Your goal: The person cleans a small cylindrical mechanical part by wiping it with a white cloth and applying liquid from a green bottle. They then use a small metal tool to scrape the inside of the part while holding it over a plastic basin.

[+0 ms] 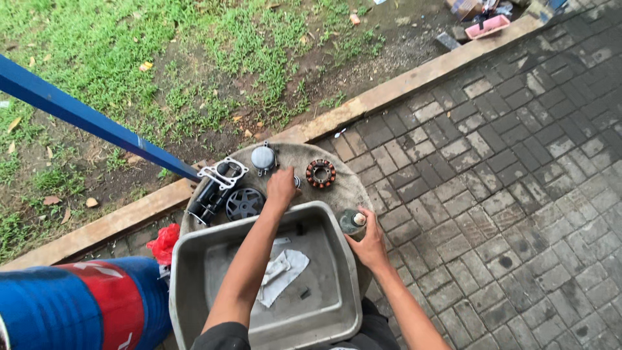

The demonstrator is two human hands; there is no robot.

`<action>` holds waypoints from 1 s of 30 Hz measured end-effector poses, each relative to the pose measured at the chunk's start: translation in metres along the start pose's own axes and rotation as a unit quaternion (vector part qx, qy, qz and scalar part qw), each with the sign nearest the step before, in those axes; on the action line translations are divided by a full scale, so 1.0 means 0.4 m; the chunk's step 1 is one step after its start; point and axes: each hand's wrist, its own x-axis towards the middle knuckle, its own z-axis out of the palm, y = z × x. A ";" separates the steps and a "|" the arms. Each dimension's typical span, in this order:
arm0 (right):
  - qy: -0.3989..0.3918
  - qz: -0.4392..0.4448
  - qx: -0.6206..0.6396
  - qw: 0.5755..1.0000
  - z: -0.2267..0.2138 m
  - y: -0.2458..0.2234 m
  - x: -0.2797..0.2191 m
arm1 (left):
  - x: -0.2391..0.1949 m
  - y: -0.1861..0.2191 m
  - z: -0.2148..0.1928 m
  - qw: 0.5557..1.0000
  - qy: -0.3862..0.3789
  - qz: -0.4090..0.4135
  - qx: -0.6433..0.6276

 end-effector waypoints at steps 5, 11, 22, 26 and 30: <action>0.026 0.036 0.039 0.998 -0.011 0.022 -0.009 | -0.107 0.050 -0.143 0.975 0.010 -0.065 -0.211; 0.024 0.047 0.033 0.998 -0.153 -0.058 -0.049 | -0.318 0.135 -0.316 0.814 0.024 0.022 -0.580; -0.134 -0.077 -0.029 0.988 -0.253 -0.183 -0.095 | -0.406 0.180 -0.184 0.366 -0.103 0.158 -0.911; -0.163 -0.099 0.001 0.982 -0.248 -0.253 -0.089 | -0.436 0.193 -0.207 0.368 -0.102 0.151 -0.912; -0.172 -0.089 0.015 0.981 -0.233 -0.243 -0.114 | -0.473 0.178 -0.192 0.317 -0.125 0.102 -0.935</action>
